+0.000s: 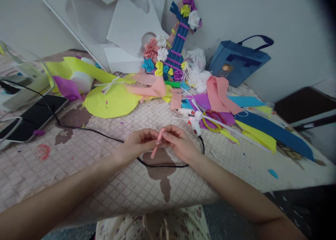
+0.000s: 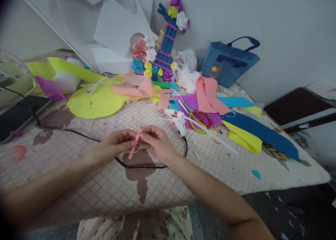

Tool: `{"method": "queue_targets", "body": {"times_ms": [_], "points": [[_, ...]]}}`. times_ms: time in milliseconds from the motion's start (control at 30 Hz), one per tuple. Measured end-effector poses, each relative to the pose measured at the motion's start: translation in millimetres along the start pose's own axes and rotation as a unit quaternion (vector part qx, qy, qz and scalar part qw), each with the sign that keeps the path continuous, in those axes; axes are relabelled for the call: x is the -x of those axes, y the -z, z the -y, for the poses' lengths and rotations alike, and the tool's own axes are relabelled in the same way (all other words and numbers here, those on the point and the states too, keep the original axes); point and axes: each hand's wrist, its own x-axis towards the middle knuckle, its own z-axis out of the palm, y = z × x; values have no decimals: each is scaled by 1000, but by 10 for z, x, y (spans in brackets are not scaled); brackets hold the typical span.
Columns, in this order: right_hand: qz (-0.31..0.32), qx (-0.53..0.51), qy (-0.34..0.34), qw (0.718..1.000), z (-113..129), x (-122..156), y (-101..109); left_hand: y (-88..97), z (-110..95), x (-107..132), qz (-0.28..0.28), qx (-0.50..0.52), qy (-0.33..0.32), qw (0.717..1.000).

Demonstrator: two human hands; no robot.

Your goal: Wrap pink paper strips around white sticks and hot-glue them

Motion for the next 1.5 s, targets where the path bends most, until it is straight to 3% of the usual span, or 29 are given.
{"method": "queue_targets", "body": {"times_ms": [233, 367, 767, 1167, 1500], "points": [[-3, 94, 62, 994, 21, 53, -36, -42, 4, 12, 14, 165, 71, 984], [12, 67, 51, 996, 48, 75, -65, -32, -12, 21, 14, 198, 82, 977], [6, 55, 42, 998, 62, 78, -97, -42, -59, 25, 19, 210, 93, 973], [-12, 158, 83, 984, 81, 102, -101, -15, -52, -11, 17, 216, 101, 971], [30, 247, 121, 961, 97, 116, -79, -42, -24, -15, 6, 179, 83, 980]]}}
